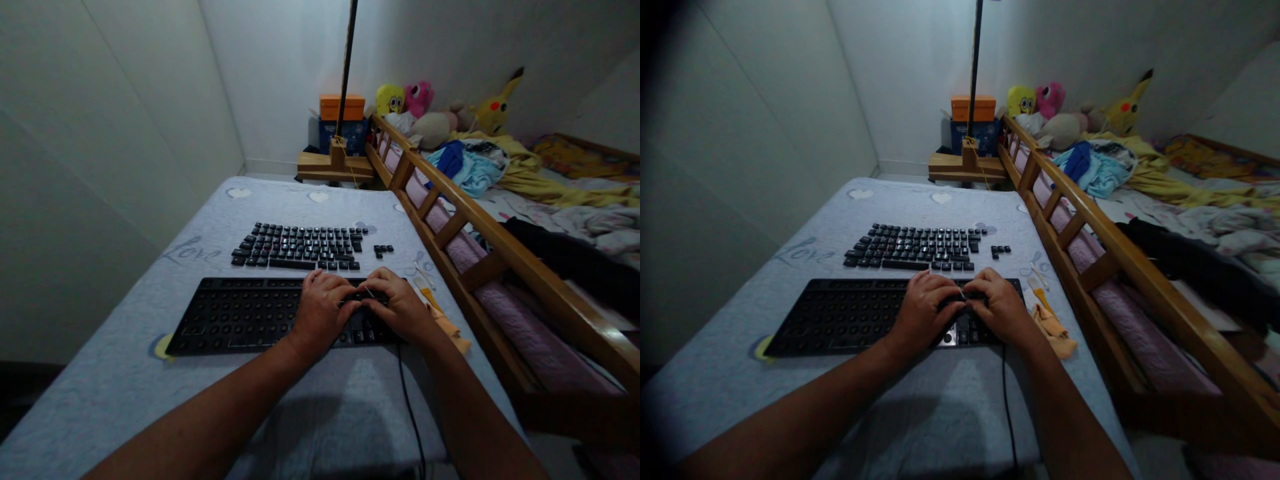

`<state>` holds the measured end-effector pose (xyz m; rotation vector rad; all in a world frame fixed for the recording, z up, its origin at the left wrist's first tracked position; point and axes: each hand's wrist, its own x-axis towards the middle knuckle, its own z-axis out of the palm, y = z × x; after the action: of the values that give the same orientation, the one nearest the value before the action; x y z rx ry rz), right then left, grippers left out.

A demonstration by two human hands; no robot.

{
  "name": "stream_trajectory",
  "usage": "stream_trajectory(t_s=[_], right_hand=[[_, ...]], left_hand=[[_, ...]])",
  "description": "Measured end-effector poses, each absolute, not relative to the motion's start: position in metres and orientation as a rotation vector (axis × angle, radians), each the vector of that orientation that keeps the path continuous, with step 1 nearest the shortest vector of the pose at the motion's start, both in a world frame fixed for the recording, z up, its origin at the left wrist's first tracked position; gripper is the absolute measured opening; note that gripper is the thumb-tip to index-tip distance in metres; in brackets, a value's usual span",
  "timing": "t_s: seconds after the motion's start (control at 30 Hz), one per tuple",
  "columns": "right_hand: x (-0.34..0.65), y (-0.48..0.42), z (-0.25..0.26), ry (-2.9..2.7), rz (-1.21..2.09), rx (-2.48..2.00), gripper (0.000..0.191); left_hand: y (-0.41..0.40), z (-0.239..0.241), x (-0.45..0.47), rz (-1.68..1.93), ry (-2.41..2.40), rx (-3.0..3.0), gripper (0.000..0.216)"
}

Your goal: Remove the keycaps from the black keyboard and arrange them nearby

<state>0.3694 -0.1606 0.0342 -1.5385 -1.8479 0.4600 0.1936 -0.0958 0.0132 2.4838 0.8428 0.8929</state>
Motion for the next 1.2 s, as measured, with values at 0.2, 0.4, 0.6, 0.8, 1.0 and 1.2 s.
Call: stream_trajectory(t_s=[0.2, 0.4, 0.6, 0.8, 1.0, 1.2], right_hand=[[0.383, -0.157, 0.04, -1.866, 0.396, -1.621, 0.014], [0.443, -0.123, 0.036, -1.759, 0.108, -1.916, 0.011], [0.476, -0.094, 0.01, -1.694, -0.004, -2.182, 0.016], [0.475, -0.09, -0.004, -1.685, -0.014, -2.221, 0.018], [0.474, -0.088, -0.007, -1.671, -0.026, -2.252, 0.019], [0.474, -0.087, -0.008, -1.666, -0.007, -2.262, 0.022]], left_hand=[[-0.098, 0.012, 0.194, 0.852, 0.884, 2.504, 0.023], [-0.099, 0.011, 0.194, 0.778, 0.913, 2.566, 0.033], [-0.1, 0.008, 0.194, 0.687, 0.914, 2.619, 0.029], [-0.102, 0.006, 0.194, 0.669, 0.884, 2.664, 0.025], [-0.102, 0.009, 0.194, 0.643, 0.895, 2.676, 0.025], [-0.103, 0.009, 0.194, 0.622, 0.897, 2.701, 0.025]])
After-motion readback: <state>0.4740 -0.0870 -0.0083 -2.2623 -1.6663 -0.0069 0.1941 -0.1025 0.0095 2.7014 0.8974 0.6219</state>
